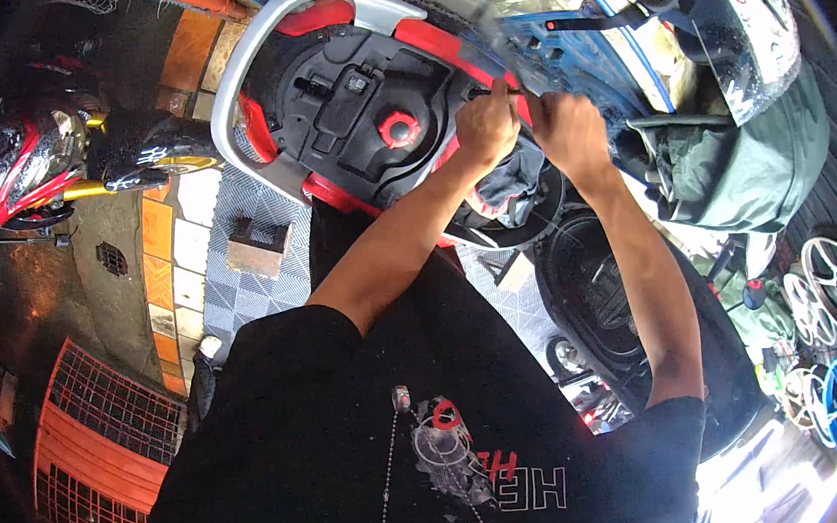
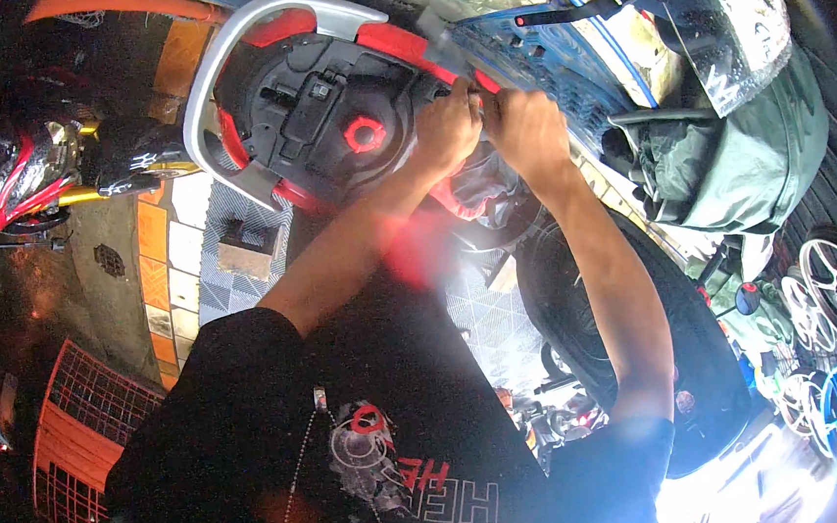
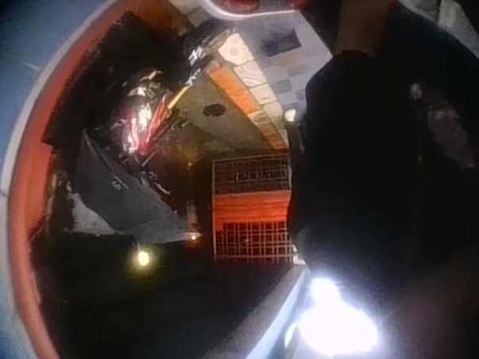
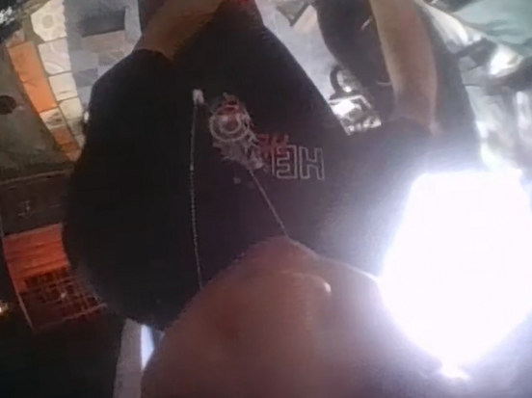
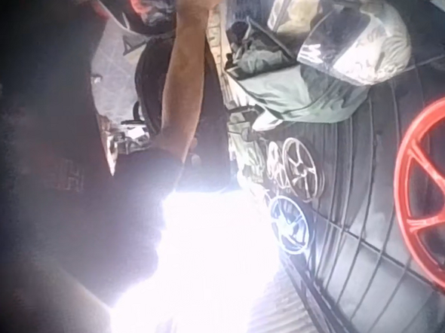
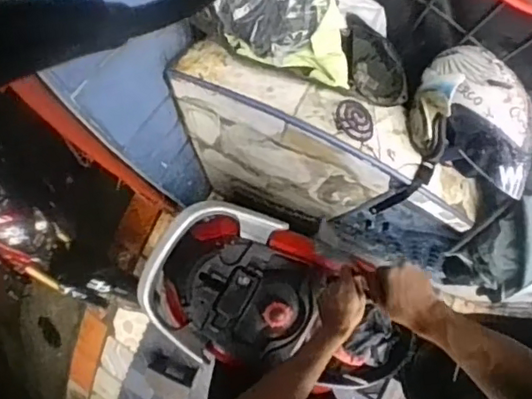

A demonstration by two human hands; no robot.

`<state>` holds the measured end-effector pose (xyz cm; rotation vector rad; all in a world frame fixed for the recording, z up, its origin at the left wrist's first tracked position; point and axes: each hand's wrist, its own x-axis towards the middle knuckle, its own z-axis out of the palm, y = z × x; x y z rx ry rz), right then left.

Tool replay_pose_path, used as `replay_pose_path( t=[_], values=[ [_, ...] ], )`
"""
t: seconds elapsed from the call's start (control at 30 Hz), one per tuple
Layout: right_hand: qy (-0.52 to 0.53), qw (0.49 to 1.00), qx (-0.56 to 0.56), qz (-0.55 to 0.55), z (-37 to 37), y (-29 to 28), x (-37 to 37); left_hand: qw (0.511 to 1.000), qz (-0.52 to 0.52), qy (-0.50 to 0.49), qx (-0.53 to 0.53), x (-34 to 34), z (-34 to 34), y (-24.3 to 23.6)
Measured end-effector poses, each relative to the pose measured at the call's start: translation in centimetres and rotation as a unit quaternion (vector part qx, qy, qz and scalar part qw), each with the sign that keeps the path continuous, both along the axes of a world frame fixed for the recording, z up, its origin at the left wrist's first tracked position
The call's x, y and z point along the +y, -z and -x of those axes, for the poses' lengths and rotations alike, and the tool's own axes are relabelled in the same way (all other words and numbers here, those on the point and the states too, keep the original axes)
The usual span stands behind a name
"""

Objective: The person uses a screwdriver to loosen and remove screws from the inner plastic base of a red motorcycle seat, then reaches into the storage compartment to handle a cloth and a long black rod.

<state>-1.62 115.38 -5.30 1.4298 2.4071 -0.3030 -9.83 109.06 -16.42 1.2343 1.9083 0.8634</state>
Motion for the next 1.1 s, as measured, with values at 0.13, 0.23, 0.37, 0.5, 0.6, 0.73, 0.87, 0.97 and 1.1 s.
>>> replay_pose_path(
  t=[0.13,0.23,0.37,0.5,0.6,0.73,0.87,0.97,1.1],
  values=[
    [-0.181,0.983,-0.016,0.018,2.4,-3.5,-0.7,0.999,-0.035,0.012,-0.007,1.1,0.3,0.7],
    [-0.302,0.951,-0.047,-0.051,2.7,-4.1,0.9,0.999,0.023,0.037,-0.013,1.3,0.6,0.3],
    [-0.398,0.908,-0.045,-0.120,1.8,-3.8,4.0,0.996,0.066,0.049,-0.033,1.4,1.1,-0.2],
    [-0.408,0.901,-0.077,-0.122,1.7,-2.5,4.2,0.996,0.064,0.058,-0.038,1.2,1.1,0.3],
    [-0.346,0.933,-0.067,-0.066,0.4,-1.1,3.8,0.995,0.055,0.041,-0.067,0.9,0.2,0.0],
    [0.037,0.999,-0.013,0.022,-0.1,1.0,1.7,0.995,0.029,0.040,-0.084,-0.1,-1.2,0.4],
    [-0.108,0.992,0.054,-0.033,-2.0,-1.1,1.3,0.994,0.061,0.025,-0.085,-0.3,-1.7,0.3],
    [-0.187,0.981,0.048,0.027,-2.3,-1.9,2.0,0.994,0.057,0.023,-0.091,-0.2,-1.7,0.2],
    [-0.425,0.903,-0.004,-0.057,-0.4,-3.4,2.0,0.995,0.038,0.069,-0.064,-0.3,-1.4,1.4]
  ],
)
